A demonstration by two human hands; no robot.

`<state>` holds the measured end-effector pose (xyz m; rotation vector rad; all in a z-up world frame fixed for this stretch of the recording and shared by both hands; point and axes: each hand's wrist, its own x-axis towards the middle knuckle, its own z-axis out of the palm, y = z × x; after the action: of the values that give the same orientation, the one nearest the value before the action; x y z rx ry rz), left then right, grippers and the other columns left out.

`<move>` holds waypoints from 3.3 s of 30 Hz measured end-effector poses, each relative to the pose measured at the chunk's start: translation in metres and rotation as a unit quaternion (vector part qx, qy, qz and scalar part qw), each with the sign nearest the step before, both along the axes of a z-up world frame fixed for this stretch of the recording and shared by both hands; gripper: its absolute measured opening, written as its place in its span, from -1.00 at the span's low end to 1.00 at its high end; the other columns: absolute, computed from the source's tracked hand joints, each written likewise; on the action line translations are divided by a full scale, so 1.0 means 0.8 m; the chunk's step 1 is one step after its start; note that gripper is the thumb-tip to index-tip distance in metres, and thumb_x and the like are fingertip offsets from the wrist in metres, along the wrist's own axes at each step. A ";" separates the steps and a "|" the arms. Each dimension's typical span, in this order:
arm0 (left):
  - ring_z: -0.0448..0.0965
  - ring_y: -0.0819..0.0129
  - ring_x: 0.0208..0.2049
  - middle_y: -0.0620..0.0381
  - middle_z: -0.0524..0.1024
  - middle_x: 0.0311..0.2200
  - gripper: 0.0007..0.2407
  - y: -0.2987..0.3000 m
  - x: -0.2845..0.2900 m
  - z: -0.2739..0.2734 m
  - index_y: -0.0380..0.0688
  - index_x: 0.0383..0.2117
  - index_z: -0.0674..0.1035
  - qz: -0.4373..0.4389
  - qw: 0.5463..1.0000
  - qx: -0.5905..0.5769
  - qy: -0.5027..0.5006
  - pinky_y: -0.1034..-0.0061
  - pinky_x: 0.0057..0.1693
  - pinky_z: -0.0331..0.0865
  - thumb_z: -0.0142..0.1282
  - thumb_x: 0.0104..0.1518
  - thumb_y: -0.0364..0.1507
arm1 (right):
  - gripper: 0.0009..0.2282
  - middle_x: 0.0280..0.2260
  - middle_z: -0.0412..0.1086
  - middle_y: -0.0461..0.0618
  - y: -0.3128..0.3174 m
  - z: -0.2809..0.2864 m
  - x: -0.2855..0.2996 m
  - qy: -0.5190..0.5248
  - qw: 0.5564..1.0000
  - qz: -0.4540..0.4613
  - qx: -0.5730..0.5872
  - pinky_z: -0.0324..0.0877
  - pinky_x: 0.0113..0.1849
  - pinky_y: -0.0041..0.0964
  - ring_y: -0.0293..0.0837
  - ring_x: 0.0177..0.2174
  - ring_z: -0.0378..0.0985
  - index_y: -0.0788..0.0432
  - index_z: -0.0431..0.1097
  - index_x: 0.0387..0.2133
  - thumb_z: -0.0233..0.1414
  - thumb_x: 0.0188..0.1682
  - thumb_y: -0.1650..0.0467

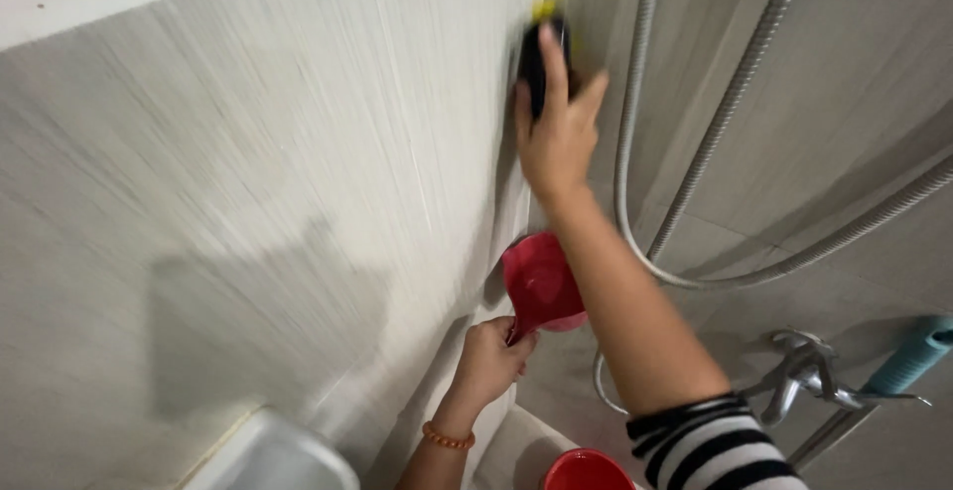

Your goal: The person cleans the tiled bathroom walls using a yellow scrub brush and water from a red bucket. They repeatedly dip the brush into the bucket and scrub the wall surfaces around the shower area and a wall-mounted soap dish.

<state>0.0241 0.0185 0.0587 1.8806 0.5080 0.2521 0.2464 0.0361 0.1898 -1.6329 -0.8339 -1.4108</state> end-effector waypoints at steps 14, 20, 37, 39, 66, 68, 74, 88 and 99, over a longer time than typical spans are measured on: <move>0.49 0.46 -0.69 0.04 0.56 -0.69 -0.84 -0.005 0.002 -0.005 -0.28 -0.32 0.65 0.012 1.000 -0.008 0.025 0.47 -0.48 0.39 0.18 0.18 -0.41 | -0.38 0.23 -0.01 0.42 0.002 0.076 0.015 0.060 0.992 0.112 0.010 0.52 0.02 0.10 0.35 0.12 0.36 -0.13 -0.16 0.41 0.14 0.22 0.39; 0.53 0.49 -0.67 0.08 0.57 -0.66 -0.81 -0.001 0.004 -0.022 -0.35 -0.38 0.65 -0.003 1.000 0.021 -0.002 0.52 -0.45 0.43 0.18 0.19 -0.40 | -0.47 0.20 0.06 0.23 0.023 0.107 0.041 0.018 0.993 0.111 0.040 0.52 0.00 0.06 0.26 0.16 0.31 -0.14 -0.05 0.35 0.19 0.30 0.35; 0.56 0.42 -0.68 -0.02 0.58 -0.67 -0.82 -0.023 -0.015 -0.095 -0.39 -0.38 0.63 -0.003 0.999 0.037 -0.028 0.45 -0.44 0.45 0.21 0.13 -0.43 | -0.33 0.13 0.42 0.19 -0.139 -0.211 -0.054 0.459 0.812 0.317 -0.169 0.38 0.12 -0.08 0.10 0.12 0.48 -0.12 0.17 0.27 0.28 -0.15 0.37; 0.56 0.42 -0.68 -0.01 0.58 -0.66 -0.82 -0.024 -0.019 -0.116 -0.38 -0.38 0.63 -0.012 0.999 0.030 -0.030 0.44 -0.45 0.45 0.21 0.13 -0.43 | -0.32 0.10 0.44 0.16 -0.151 -0.210 -0.071 0.514 0.776 0.299 -0.210 0.38 0.10 -0.10 0.07 0.10 0.50 -0.15 0.20 0.25 0.31 -0.20 0.33; 0.57 0.43 -0.67 0.05 0.59 -0.65 -0.81 -0.028 -0.058 -0.130 -0.35 -0.24 0.62 -0.032 0.999 0.039 0.016 0.49 -0.43 0.46 0.18 0.16 -0.43 | -0.23 -0.06 0.51 0.21 -0.160 -0.279 -0.095 0.566 0.635 0.064 -0.522 0.43 0.03 0.00 0.18 -0.04 0.57 -0.28 -0.01 0.35 0.17 -0.19 0.08; 0.55 0.37 -0.69 -0.03 0.56 -0.68 -0.81 -0.028 -0.060 -0.128 -0.40 -0.28 0.63 -0.039 0.998 0.037 -0.012 0.46 -0.44 0.41 0.20 0.13 -0.46 | -0.23 -0.06 0.50 0.20 -0.158 -0.294 -0.091 0.560 0.637 0.048 -0.527 0.43 0.03 0.02 0.17 -0.04 0.57 -0.28 -0.01 0.35 0.18 -0.19 0.07; 0.57 0.38 -0.69 -0.01 0.57 -0.69 -0.85 -0.027 -0.060 -0.132 -0.36 -0.34 0.63 -0.043 0.997 0.045 -0.040 0.45 -0.46 0.42 0.20 0.12 -0.46 | -0.26 -0.07 0.49 0.21 -0.153 -0.303 -0.103 0.553 0.636 0.025 -0.538 0.46 -0.02 0.04 0.21 -0.08 0.59 -0.35 0.00 0.34 0.15 -0.17 0.12; 0.52 0.46 -0.69 0.07 0.54 -0.70 -0.86 -0.011 -0.067 -0.156 -0.34 -0.40 0.63 -0.047 0.998 0.038 -0.021 0.51 -0.48 0.38 0.19 0.15 -0.46 | -0.27 0.32 -0.09 0.24 -0.180 -0.251 -0.144 0.545 0.560 0.171 -0.600 0.26 0.16 0.02 0.30 0.21 0.20 -0.35 0.19 0.24 0.35 -0.27 0.11; 0.58 0.50 -0.65 0.07 0.61 -0.59 -0.84 -0.010 -0.073 -0.160 -0.36 -0.32 0.63 -0.053 0.997 0.035 -0.038 0.52 -0.45 0.47 0.20 0.15 -0.45 | -0.59 0.11 0.21 0.08 -0.198 -0.310 -0.160 0.413 0.676 0.178 -0.583 0.45 -0.03 -0.06 0.07 0.01 0.46 -0.21 0.58 -0.13 0.30 -0.30 0.44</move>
<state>-0.0343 0.0103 -0.0690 1.9510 0.3500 0.2720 0.1185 -0.1221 -0.0583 -2.4489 -1.4456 0.4467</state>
